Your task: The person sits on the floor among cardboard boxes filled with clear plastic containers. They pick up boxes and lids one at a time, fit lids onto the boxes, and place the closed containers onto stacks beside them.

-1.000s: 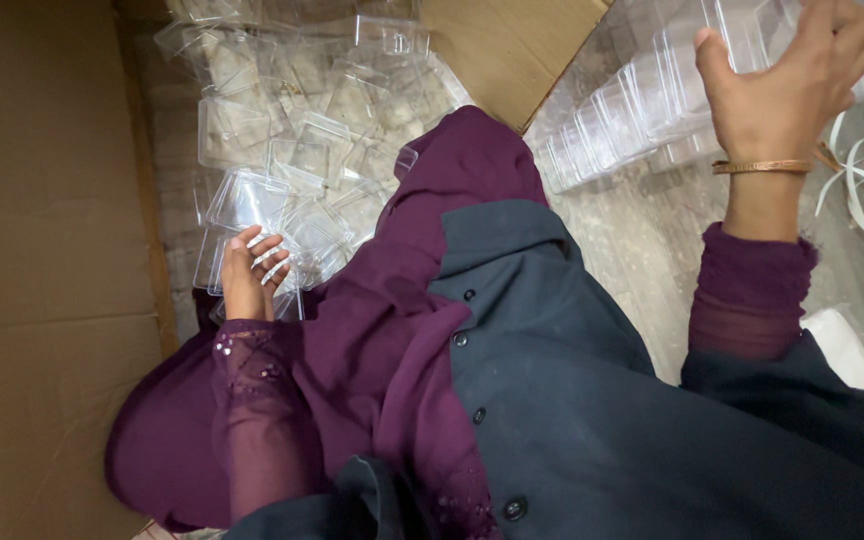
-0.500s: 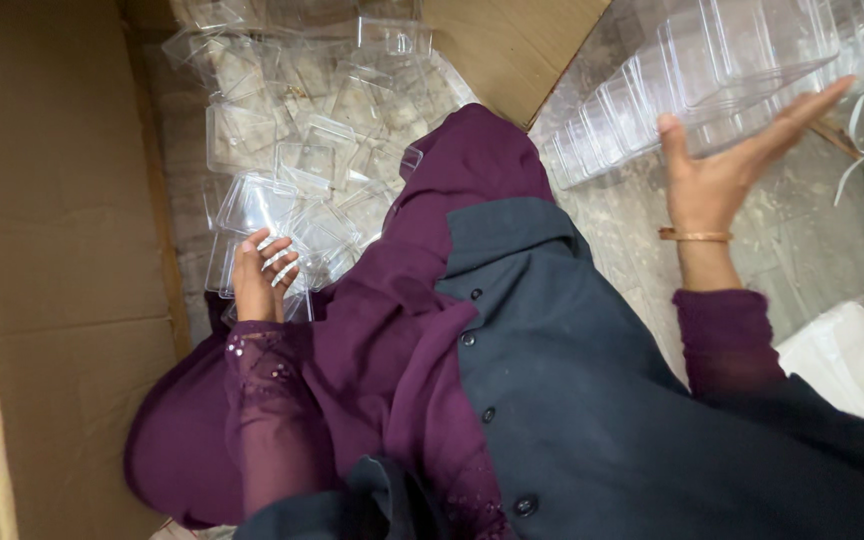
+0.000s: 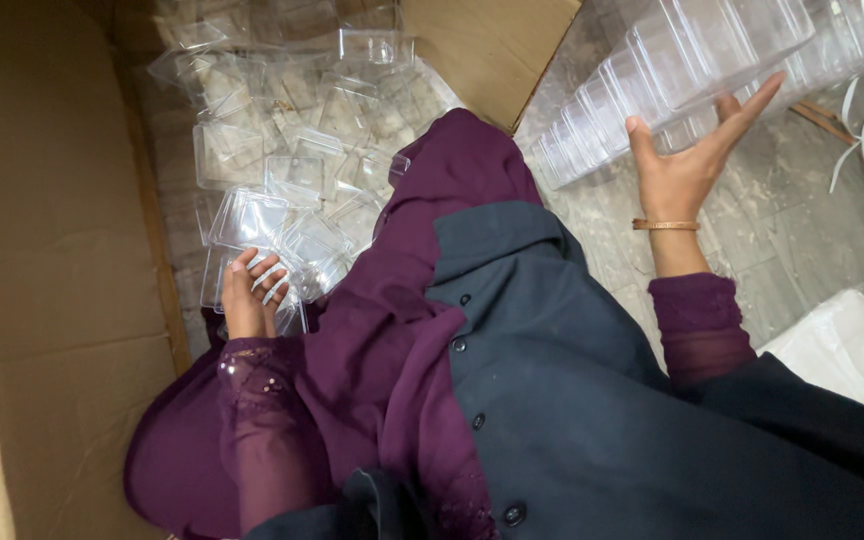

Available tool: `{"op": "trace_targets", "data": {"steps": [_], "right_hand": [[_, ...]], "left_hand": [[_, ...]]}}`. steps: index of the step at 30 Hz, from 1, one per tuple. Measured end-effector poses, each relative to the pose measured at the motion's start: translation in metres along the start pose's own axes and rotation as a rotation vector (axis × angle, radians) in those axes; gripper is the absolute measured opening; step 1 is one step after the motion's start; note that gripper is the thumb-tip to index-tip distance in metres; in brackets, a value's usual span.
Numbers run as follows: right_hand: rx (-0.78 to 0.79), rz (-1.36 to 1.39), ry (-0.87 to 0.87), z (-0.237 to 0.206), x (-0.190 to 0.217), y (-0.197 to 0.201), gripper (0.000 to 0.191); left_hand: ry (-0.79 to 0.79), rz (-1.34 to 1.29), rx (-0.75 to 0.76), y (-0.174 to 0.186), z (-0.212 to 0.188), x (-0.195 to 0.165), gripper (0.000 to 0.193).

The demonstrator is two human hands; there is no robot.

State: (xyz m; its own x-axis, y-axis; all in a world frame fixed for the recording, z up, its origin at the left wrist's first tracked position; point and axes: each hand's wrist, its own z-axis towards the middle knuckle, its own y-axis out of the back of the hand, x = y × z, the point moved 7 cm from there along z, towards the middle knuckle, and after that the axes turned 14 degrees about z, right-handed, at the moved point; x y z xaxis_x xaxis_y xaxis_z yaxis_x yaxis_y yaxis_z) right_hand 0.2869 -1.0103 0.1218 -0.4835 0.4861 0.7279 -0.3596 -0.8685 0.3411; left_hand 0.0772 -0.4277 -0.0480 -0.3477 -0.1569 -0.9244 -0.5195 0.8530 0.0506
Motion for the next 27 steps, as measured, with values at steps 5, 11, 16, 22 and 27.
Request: {"op": "trace_targets", "data": {"steps": [5, 11, 16, 22, 27], "right_hand": [[0.029, 0.011, -0.037, -0.002, -0.005, 0.001, 0.131], [0.101, 0.244, -0.244, -0.034, -0.054, -0.018, 0.145], [0.17, 0.199, -0.416, -0.058, -0.096, -0.057, 0.154], [0.145, 0.13, -0.529, -0.057, -0.089, -0.088, 0.127], [0.095, 0.147, -0.488, -0.047, -0.081, -0.084, 0.109]], "left_hand": [[0.005, -0.002, 0.011, -0.002, -0.003, -0.003, 0.052], [0.009, -0.01, 0.019, 0.0, 0.0, 0.002, 0.052], [0.009, -0.004, 0.01, 0.001, 0.008, 0.008, 0.051], [0.007, -0.022, -0.017, 0.004, 0.007, 0.014, 0.052], [-0.004, -0.021, -0.007, 0.002, 0.005, 0.011, 0.055]]}}
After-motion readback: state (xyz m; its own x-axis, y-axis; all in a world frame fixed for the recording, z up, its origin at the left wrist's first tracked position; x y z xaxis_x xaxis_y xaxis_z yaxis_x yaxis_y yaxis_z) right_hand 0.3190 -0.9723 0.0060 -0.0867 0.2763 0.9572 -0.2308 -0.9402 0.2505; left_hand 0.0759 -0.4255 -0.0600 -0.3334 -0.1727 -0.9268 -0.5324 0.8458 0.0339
